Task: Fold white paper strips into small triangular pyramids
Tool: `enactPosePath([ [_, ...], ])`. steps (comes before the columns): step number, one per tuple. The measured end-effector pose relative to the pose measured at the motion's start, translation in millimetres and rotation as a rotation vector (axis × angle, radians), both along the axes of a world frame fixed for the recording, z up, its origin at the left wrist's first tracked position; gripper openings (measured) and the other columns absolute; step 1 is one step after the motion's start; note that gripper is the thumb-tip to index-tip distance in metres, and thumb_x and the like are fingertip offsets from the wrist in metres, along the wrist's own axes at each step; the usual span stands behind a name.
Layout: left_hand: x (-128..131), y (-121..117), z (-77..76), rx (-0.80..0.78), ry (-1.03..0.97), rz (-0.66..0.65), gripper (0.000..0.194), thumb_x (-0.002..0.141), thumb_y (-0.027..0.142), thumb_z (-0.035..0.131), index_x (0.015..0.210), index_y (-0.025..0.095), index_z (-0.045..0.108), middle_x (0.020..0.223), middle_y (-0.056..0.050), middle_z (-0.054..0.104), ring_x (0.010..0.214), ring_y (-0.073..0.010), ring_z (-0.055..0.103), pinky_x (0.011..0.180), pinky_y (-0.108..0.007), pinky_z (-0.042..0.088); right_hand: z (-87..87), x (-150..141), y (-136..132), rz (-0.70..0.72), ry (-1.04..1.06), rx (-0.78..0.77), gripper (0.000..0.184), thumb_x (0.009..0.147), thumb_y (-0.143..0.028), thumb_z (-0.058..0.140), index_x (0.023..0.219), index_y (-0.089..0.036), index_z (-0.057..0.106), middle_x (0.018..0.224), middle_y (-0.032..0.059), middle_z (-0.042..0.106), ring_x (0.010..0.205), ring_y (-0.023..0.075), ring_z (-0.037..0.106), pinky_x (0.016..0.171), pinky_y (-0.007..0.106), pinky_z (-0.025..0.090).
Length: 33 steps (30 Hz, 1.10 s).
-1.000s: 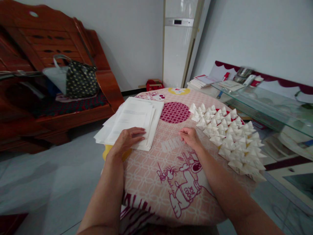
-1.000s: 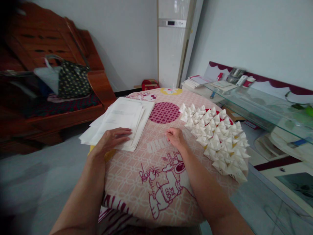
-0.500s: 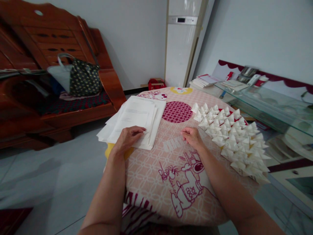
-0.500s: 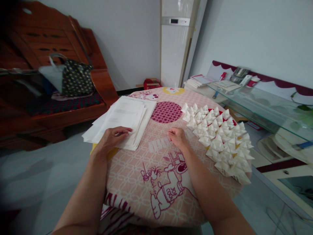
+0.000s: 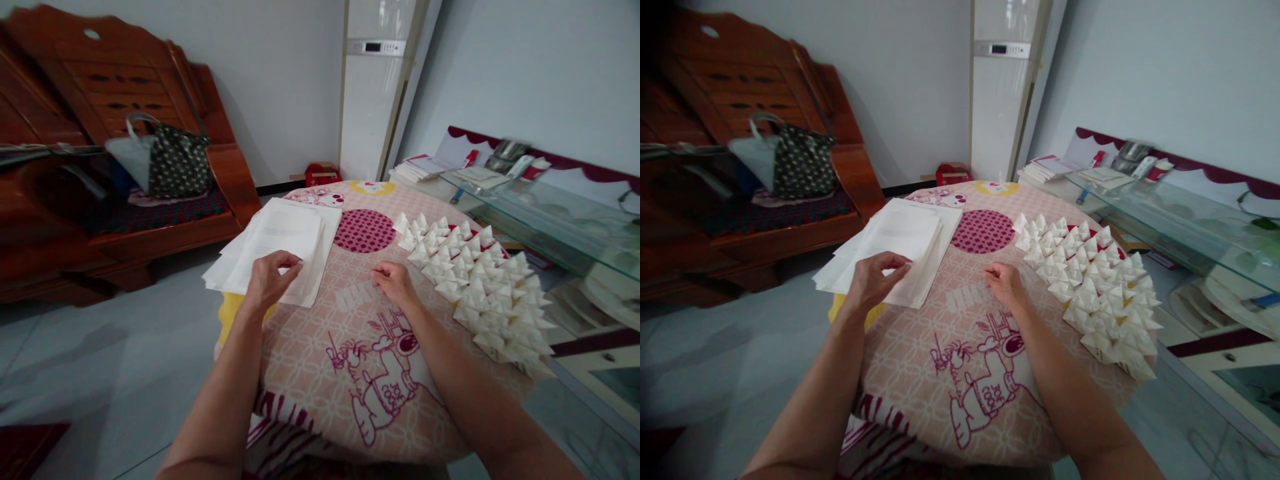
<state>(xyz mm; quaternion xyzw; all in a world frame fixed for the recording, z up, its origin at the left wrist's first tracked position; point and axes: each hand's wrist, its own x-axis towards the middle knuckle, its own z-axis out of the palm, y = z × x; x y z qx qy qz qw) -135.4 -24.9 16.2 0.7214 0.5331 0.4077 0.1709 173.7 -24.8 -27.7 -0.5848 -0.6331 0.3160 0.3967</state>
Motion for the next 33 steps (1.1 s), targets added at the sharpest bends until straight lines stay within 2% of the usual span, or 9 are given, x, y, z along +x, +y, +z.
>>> enactPosePath([
  [5, 45.0, -17.2, 10.6, -0.024, 0.142, -0.250, 0.012, 0.086, 0.022, 0.063, 0.080, 0.016, 0.071, 0.074, -0.003, 0.073, 0.067, -0.0141, 0.064, 0.063, -0.024, 0.046, 3.4, -8.6, -6.7, 0.158, -0.153, 0.318, 0.042, 0.078, -0.024, 0.075, 0.120, -0.021, 0.072, 0.122, 0.0114, 0.072, 0.098, 0.0234, 0.070, 0.084, 0.037, 0.058],
  [9, 69.2, -23.6, 14.8, -0.012, 0.132, -0.323, 0.013, 0.086, 0.023, 0.067, 0.077, 0.015, 0.070, 0.069, -0.001, 0.070, 0.062, -0.0119, 0.060, 0.060, -0.022, 0.042, 10.0, -20.3, -15.6, 0.290, -0.244, 0.384, 0.041, 0.080, -0.014, 0.072, 0.119, -0.026, 0.075, 0.146, 0.0084, 0.059, 0.126, 0.0257, 0.061, 0.104, 0.041, 0.052],
  [14, 80.6, -18.2, 37.8, -0.082, -0.023, -0.446, 0.027, 0.092, 0.033, 0.063, 0.075, 0.013, 0.069, 0.066, -0.002, 0.068, 0.060, -0.0109, 0.058, 0.056, -0.021, 0.043, 25.4, -9.2, -18.5, 0.454, -0.201, 0.224, 0.018, 0.088, -0.014, 0.063, 0.084, -0.019, 0.080, 0.107, 0.0086, 0.077, 0.099, 0.0232, 0.072, 0.089, 0.034, 0.056],
  [17, 78.0, -2.0, 54.0, -0.166, -0.159, -0.576, 0.035, 0.098, 0.038, 0.053, 0.086, 0.011, 0.072, 0.077, -0.007, 0.073, 0.069, -0.0125, 0.066, 0.064, -0.023, 0.052, 40.4, 19.8, -18.8, 0.491, -0.163, 0.073, 0.014, 0.083, -0.018, 0.067, 0.083, -0.020, 0.080, 0.092, 0.0048, 0.078, 0.087, 0.0207, 0.071, 0.080, 0.031, 0.055],
  [19, 76.4, 11.5, 58.1, -0.178, -0.195, -0.589, 0.031, 0.095, 0.039, 0.059, 0.090, 0.011, 0.072, 0.080, -0.007, 0.073, 0.073, -0.0131, 0.068, 0.067, -0.024, 0.055, 49.4, 42.8, -19.7, 0.486, -0.190, -0.067, 0.010, 0.079, -0.025, 0.070, 0.077, -0.020, 0.078, 0.079, 0.0010, 0.076, 0.075, 0.0182, 0.068, 0.070, 0.028, 0.052],
  [22, 78.5, 26.0, 48.9, -0.249, -0.213, -0.623, 0.035, 0.092, 0.044, 0.062, 0.086, 0.011, 0.072, 0.080, -0.008, 0.073, 0.075, -0.0142, 0.068, 0.069, -0.025, 0.056, 56.8, 70.6, -21.4, 0.409, -0.224, -0.231, 0.023, 0.076, -0.032, 0.070, 0.058, -0.018, 0.069, 0.054, -0.0028, 0.063, 0.053, 0.0131, 0.056, 0.054, 0.024, 0.042],
  [25, 81.1, 29.1, 27.0, -0.371, -0.224, -0.675, 0.051, 0.093, 0.059, 0.054, 0.084, 0.012, 0.071, 0.078, -0.007, 0.071, 0.073, -0.0157, 0.066, 0.068, -0.027, 0.055, 56.2, 83.5, -21.8, 0.303, -0.122, -0.295, 0.025, 0.075, -0.035, 0.072, 0.059, -0.016, 0.068, 0.056, 0.0016, 0.066, 0.050, 0.0119, 0.056, 0.052, 0.024, 0.043],
  [30, 72.5, 29.2, -0.6, -0.479, -0.290, -0.605, 0.074, 0.090, 0.081, 0.034, 0.075, 0.015, 0.063, 0.077, -0.007, 0.068, 0.074, -0.0185, 0.060, 0.067, -0.029, 0.052, 49.5, 82.5, -19.4, 0.160, 0.080, -0.371, 0.022, 0.075, -0.035, 0.074, 0.070, -0.015, 0.068, 0.058, 0.0050, 0.070, 0.047, 0.0117, 0.060, 0.048, 0.022, 0.047],
  [33, 67.5, 32.5, -1.1, -0.578, -0.323, -0.656, 0.063, 0.079, 0.077, 0.057, 0.082, 0.015, 0.065, 0.082, -0.007, 0.069, 0.080, -0.0200, 0.062, 0.072, -0.030, 0.053, 48.4, 76.8, -18.5, 0.090, 0.123, -0.403, 0.016, 0.078, -0.029, 0.074, 0.076, -0.014, 0.067, 0.056, 0.0037, 0.070, 0.046, 0.0117, 0.061, 0.044, 0.020, 0.046],
])
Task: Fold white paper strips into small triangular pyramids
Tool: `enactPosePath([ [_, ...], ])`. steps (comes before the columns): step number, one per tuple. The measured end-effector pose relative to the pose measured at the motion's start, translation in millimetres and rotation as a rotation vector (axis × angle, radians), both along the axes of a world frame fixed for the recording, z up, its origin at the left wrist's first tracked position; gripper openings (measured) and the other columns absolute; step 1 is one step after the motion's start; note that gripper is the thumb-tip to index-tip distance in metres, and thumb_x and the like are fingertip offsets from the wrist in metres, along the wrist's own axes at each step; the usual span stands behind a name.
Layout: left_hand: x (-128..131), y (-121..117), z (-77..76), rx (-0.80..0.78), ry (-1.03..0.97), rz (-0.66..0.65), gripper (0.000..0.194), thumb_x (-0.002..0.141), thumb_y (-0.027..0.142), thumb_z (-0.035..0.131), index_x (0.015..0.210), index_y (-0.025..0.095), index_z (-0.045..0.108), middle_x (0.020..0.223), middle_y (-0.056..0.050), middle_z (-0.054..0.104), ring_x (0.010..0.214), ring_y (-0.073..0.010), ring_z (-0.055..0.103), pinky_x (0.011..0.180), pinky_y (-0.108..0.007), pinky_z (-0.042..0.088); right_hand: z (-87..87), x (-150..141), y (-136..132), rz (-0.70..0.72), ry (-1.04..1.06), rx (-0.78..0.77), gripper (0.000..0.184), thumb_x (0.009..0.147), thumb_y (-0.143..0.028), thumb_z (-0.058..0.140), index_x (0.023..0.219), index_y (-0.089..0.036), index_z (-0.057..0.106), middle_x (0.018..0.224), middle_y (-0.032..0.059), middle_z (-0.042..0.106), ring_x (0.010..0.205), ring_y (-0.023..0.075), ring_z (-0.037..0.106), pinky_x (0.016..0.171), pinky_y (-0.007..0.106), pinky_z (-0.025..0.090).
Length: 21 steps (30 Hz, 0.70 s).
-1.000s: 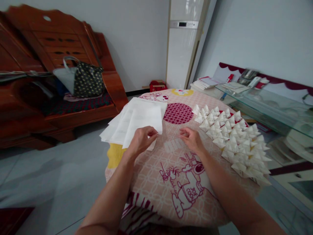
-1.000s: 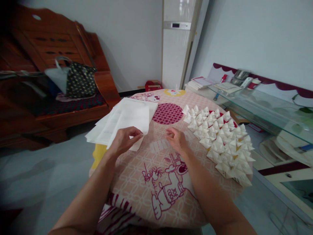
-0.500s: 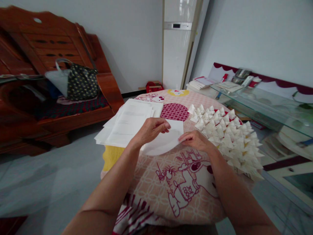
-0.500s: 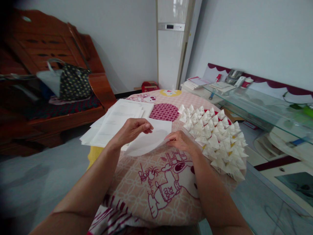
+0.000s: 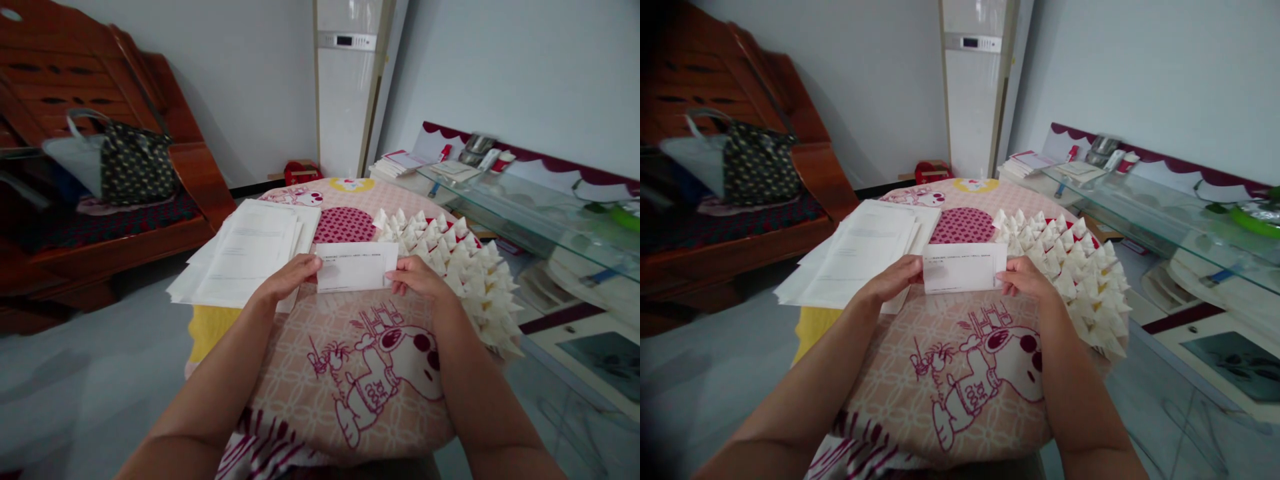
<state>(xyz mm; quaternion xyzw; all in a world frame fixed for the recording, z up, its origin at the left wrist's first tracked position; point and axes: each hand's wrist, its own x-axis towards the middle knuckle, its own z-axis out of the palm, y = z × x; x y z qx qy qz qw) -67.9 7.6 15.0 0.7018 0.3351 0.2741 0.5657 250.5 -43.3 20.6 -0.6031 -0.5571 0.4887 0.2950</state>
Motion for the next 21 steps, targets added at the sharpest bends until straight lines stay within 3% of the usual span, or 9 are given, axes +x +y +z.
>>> enactPosePath([
  [3, 0.1, 0.6, 1.9, -0.046, 0.102, -0.060, 0.047, 0.072, 0.059, 0.075, 0.081, 0.015, 0.065, 0.078, -0.005, 0.069, 0.075, -0.0184, 0.062, 0.069, -0.028, 0.051, 2.0, -5.4, -1.6, -0.009, -0.010, -0.059, 0.012, 0.081, -0.025, 0.072, 0.079, -0.015, 0.065, 0.056, 0.0035, 0.069, 0.046, 0.0121, 0.063, 0.042, 0.019, 0.046],
  [8, 5.1, -2.4, -9.2, -0.126, 0.240, -0.072, 0.037, 0.080, 0.051, 0.065, 0.069, 0.016, 0.060, 0.058, -0.002, 0.060, 0.051, -0.0128, 0.050, 0.049, -0.024, 0.039, 2.2, -12.0, -5.3, 0.051, -0.096, -0.190, 0.012, 0.084, -0.024, 0.066, 0.076, -0.017, 0.061, 0.050, 0.0030, 0.067, 0.045, 0.0136, 0.063, 0.039, 0.018, 0.043],
  [12, 11.4, 0.0, -15.9, 0.071, 0.380, 0.115, 0.032, 0.083, 0.043, 0.059, 0.063, 0.018, 0.057, 0.057, -0.002, 0.060, 0.053, -0.0143, 0.052, 0.048, -0.024, 0.038, -7.5, -19.5, -1.3, -0.049, -0.255, -0.114, 0.016, 0.085, -0.026, 0.061, 0.072, -0.017, 0.061, 0.041, -0.0013, 0.056, 0.036, 0.0115, 0.052, 0.035, 0.019, 0.029],
  [14, 14.8, 2.1, -15.0, 0.196, 0.466, 0.204, 0.025, 0.081, 0.037, 0.060, 0.065, 0.018, 0.060, 0.063, -0.003, 0.065, 0.060, -0.0167, 0.058, 0.052, -0.025, 0.041, -12.4, -23.3, 2.0, -0.094, -0.366, -0.042, 0.021, 0.085, -0.028, 0.060, 0.067, -0.018, 0.061, 0.037, -0.0023, 0.050, 0.034, 0.0119, 0.048, 0.037, 0.021, 0.030],
  [17, 19.0, 3.1, -11.9, 0.260, 0.518, 0.260, 0.018, 0.077, 0.030, 0.065, 0.086, 0.015, 0.068, 0.081, -0.006, 0.074, 0.073, -0.0202, 0.067, 0.063, -0.028, 0.048, -16.2, -27.1, 5.7, -0.132, -0.473, 0.004, 0.023, 0.084, -0.029, 0.060, 0.063, -0.019, 0.064, 0.035, -0.0026, 0.046, 0.033, 0.0137, 0.047, 0.040, 0.025, 0.035],
  [21, 24.0, -0.7, -10.0, 0.284, 0.579, 0.346, 0.052, 0.078, 0.024, 0.068, 0.128, 0.010, 0.060, 0.090, -0.008, 0.075, 0.081, -0.0223, 0.070, 0.074, -0.031, 0.052, -18.9, -29.9, 8.1, -0.140, -0.584, 0.065, 0.025, 0.083, -0.030, 0.060, 0.061, -0.020, 0.065, 0.037, -0.0005, 0.048, 0.038, 0.0167, 0.053, 0.044, 0.027, 0.040],
])
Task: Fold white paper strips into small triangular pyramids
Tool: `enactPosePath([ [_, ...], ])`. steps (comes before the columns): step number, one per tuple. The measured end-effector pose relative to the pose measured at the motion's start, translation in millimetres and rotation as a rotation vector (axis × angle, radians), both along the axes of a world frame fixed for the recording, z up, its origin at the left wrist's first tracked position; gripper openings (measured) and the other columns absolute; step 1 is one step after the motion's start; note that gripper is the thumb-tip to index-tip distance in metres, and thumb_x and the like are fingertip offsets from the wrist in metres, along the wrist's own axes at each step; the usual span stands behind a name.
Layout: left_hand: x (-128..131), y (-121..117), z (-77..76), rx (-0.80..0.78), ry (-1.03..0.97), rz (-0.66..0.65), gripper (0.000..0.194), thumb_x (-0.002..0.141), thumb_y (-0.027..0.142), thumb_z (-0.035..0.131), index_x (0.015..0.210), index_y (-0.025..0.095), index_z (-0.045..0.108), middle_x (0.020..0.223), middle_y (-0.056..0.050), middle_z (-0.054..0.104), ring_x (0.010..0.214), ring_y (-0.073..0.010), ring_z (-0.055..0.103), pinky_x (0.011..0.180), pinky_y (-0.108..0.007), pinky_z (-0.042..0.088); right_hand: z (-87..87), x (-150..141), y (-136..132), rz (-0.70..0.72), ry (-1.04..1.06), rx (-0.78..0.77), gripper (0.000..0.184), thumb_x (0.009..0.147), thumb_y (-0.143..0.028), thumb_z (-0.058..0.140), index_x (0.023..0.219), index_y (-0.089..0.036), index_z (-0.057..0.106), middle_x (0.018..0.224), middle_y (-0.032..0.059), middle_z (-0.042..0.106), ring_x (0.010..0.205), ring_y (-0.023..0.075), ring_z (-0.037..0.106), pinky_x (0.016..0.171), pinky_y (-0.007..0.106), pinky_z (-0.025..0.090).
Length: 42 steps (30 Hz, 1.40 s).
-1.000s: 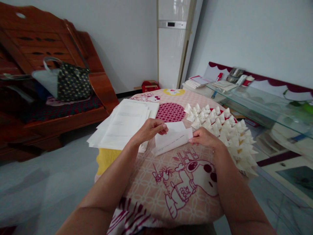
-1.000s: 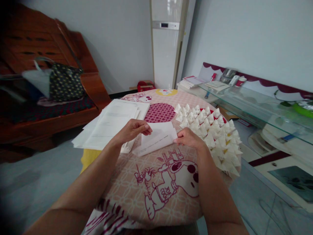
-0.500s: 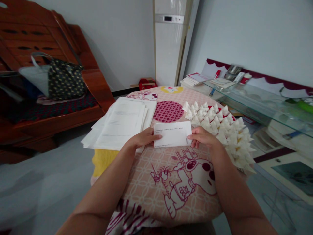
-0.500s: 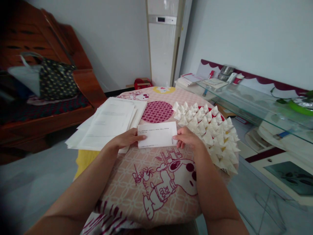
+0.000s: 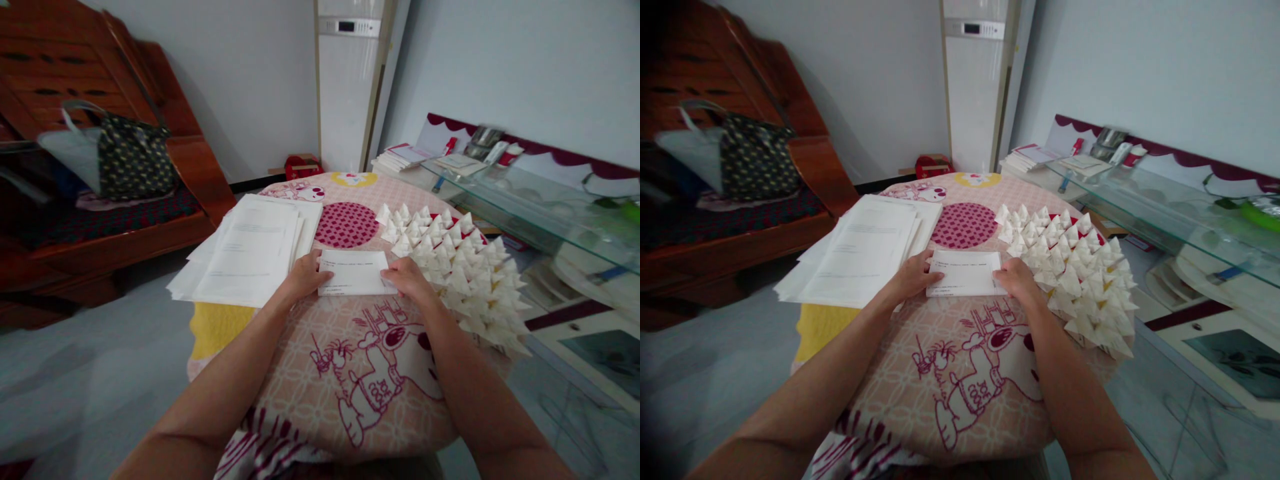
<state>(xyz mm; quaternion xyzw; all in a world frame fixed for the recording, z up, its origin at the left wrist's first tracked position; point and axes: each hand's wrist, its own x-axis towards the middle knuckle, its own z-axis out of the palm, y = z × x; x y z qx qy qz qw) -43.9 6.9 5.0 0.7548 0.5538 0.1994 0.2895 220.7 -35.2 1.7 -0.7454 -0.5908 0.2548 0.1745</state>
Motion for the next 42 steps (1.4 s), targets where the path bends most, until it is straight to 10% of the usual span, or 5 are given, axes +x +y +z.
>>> enactPosePath([
  [4, 5.5, -3.4, -0.6, 0.055, 0.066, 0.074, 0.076, 0.081, 0.023, 0.070, 0.150, 0.008, 0.042, 0.091, -0.008, 0.075, 0.088, -0.0241, 0.071, 0.083, -0.033, 0.053, -5.9, -2.0, 2.8, -0.048, -0.142, 0.149, 0.016, 0.078, -0.027, 0.066, 0.084, -0.016, 0.076, 0.071, 0.0076, 0.072, 0.076, 0.0241, 0.070, 0.068, 0.030, 0.052],
  [9, 10.6, -5.3, -1.3, 0.074, 0.099, 0.103, 0.078, 0.082, 0.024, 0.071, 0.152, 0.009, 0.039, 0.094, -0.009, 0.074, 0.094, -0.0253, 0.070, 0.088, -0.034, 0.053, -13.0, -0.8, 4.8, -0.058, -0.118, 0.249, 0.059, 0.074, -0.023, 0.071, 0.133, -0.018, 0.068, 0.099, 0.0079, 0.077, 0.091, 0.0248, 0.070, 0.083, 0.035, 0.052],
  [16, 13.6, -5.8, -4.4, 0.101, 0.163, 0.120, 0.078, 0.087, 0.024, 0.067, 0.155, 0.008, 0.034, 0.106, -0.015, 0.073, 0.106, -0.0286, 0.069, 0.097, -0.038, 0.051, -18.1, 3.1, 4.6, -0.043, -0.084, 0.217, 0.032, 0.078, -0.022, 0.067, 0.107, -0.019, 0.082, 0.090, 0.0079, 0.079, 0.083, 0.0228, 0.071, 0.078, 0.032, 0.053],
  [42, 13.2, -2.8, -5.3, 0.098, 0.116, 0.144, 0.071, 0.087, 0.023, 0.067, 0.151, 0.011, 0.039, 0.106, -0.014, 0.074, 0.111, -0.0299, 0.068, 0.098, -0.039, 0.052, -15.3, 3.1, 5.8, -0.056, -0.084, 0.208, 0.033, 0.080, -0.020, 0.067, 0.109, -0.017, 0.081, 0.094, 0.0104, 0.081, 0.087, 0.0242, 0.074, 0.082, 0.032, 0.055],
])
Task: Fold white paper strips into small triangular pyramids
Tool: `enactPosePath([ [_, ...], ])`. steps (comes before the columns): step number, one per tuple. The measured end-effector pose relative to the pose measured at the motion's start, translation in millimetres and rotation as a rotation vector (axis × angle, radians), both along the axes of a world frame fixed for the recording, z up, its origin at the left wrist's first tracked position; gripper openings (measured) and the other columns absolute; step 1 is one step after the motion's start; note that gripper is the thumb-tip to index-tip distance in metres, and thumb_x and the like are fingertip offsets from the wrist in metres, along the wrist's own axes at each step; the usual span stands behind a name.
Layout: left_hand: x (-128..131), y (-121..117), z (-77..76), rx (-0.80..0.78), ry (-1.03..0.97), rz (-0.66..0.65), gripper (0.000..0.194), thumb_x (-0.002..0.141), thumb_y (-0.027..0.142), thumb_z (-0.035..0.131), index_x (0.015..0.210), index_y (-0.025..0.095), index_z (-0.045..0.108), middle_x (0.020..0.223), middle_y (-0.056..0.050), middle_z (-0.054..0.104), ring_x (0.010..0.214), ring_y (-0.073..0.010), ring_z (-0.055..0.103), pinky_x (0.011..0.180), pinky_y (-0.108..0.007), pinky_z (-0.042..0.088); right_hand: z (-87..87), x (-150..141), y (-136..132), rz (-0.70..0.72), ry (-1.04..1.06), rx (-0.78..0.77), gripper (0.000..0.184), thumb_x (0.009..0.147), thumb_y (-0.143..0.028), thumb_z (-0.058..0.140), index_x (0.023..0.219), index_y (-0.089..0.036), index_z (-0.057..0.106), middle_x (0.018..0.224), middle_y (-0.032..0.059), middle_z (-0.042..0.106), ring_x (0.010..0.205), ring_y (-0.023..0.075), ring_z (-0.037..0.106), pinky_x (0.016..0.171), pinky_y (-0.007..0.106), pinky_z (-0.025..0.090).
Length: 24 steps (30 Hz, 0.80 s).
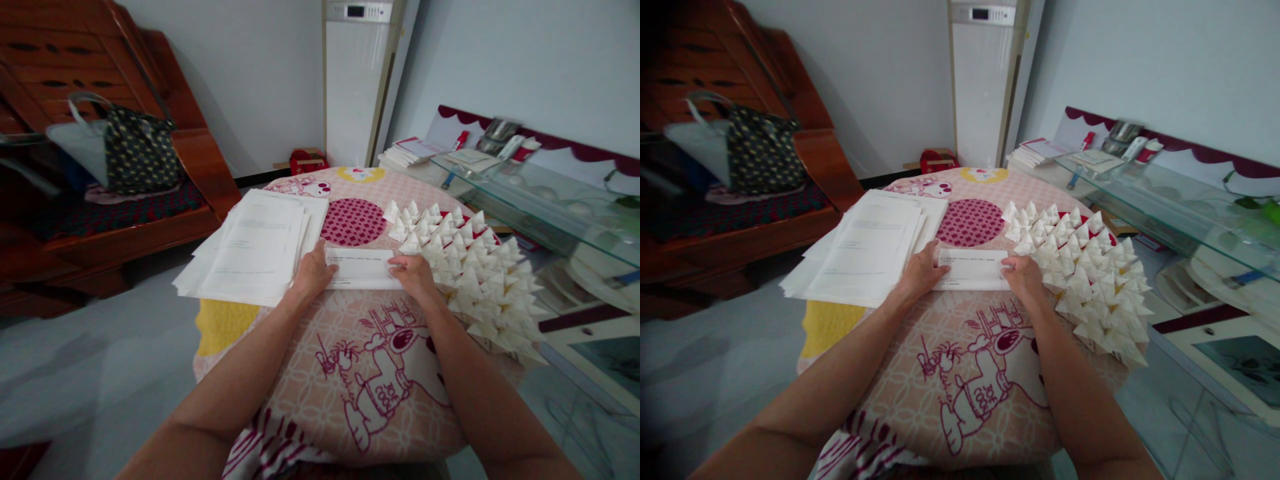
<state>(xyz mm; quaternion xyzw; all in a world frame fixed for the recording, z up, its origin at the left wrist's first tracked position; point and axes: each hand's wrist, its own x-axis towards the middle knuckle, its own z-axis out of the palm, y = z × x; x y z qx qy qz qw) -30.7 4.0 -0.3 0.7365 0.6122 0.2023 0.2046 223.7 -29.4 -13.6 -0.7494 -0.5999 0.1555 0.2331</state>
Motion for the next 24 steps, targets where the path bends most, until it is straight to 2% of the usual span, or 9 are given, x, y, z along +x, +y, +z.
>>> enactPosePath([
  [8, 0.3, 0.0, 0.7, -0.016, -0.003, 0.004, 0.073, 0.088, 0.023, 0.066, 0.153, 0.008, 0.038, 0.108, -0.016, 0.073, 0.113, -0.0311, 0.067, 0.100, -0.040, 0.051, 1.0, -0.2, -0.7, 0.002, -0.005, -0.003, 0.032, 0.081, -0.019, 0.067, 0.110, -0.016, 0.081, 0.100, 0.0111, 0.080, 0.092, 0.0248, 0.074, 0.086, 0.034, 0.055],
  [14, 0.3, -0.3, 1.7, -0.003, -0.011, 0.001, 0.071, 0.087, 0.023, 0.067, 0.152, 0.011, 0.040, 0.109, -0.014, 0.074, 0.116, -0.0308, 0.067, 0.101, -0.039, 0.050, 1.7, -1.3, -0.1, -0.009, -0.013, 0.002, 0.031, 0.082, -0.019, 0.067, 0.109, -0.016, 0.081, 0.102, 0.0109, 0.080, 0.093, 0.0246, 0.074, 0.087, 0.033, 0.055],
  [24, 4.8, -1.4, 5.0, -0.045, 0.100, 0.034, 0.072, 0.092, 0.025, 0.066, 0.155, 0.009, 0.035, 0.115, -0.014, 0.073, 0.117, -0.0269, 0.067, 0.103, -0.035, 0.050, 5.0, -4.8, -0.7, -0.036, -0.013, -0.026, 0.031, 0.083, -0.018, 0.067, 0.111, -0.015, 0.081, 0.103, 0.0105, 0.080, 0.095, 0.0229, 0.074, 0.087, 0.029, 0.054],
])
